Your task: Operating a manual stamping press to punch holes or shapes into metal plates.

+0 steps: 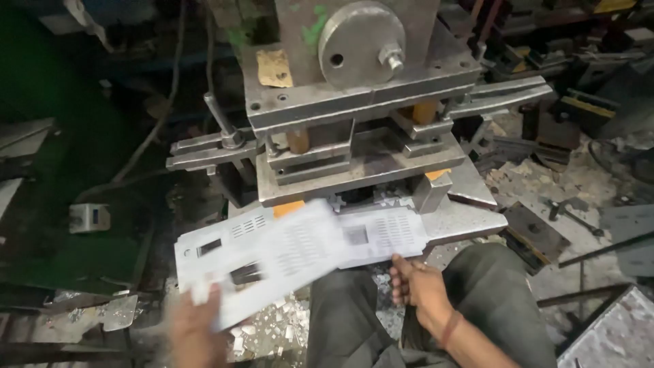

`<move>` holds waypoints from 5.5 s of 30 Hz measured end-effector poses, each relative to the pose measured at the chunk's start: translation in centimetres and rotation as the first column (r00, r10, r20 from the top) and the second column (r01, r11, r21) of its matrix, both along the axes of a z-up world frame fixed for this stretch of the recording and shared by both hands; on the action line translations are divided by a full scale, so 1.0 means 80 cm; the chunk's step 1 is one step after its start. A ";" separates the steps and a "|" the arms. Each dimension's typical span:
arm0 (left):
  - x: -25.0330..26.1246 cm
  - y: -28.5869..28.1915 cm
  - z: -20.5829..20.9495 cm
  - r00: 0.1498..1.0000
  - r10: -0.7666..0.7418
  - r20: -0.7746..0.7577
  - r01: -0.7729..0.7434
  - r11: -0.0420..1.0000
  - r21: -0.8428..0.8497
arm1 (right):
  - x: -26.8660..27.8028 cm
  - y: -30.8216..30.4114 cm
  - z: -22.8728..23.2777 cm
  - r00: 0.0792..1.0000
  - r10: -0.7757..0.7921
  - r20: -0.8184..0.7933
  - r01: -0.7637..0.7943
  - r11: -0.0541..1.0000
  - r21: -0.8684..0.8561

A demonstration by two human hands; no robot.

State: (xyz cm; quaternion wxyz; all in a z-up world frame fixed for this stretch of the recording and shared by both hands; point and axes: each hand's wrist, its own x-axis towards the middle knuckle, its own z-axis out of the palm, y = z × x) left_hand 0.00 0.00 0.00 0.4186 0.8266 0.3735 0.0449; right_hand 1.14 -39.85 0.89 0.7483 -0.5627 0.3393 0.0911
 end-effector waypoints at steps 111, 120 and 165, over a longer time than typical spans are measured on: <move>0.041 -0.222 0.157 0.902 -0.243 0.358 0.433 0.512 -0.742 | 0.271 0.039 0.124 0.889 -0.343 0.302 0.200 0.886 0.418; 0.001 -0.190 0.039 0.938 -0.228 0.262 0.344 0.502 -0.794 | 0.247 0.069 0.171 0.910 -0.369 0.191 0.365 0.929 0.054; 0.072 0.073 0.080 0.970 -0.150 -0.193 0.207 0.923 0.325 | -0.012 -0.008 0.050 0.945 -0.032 0.325 -0.015 0.990 0.141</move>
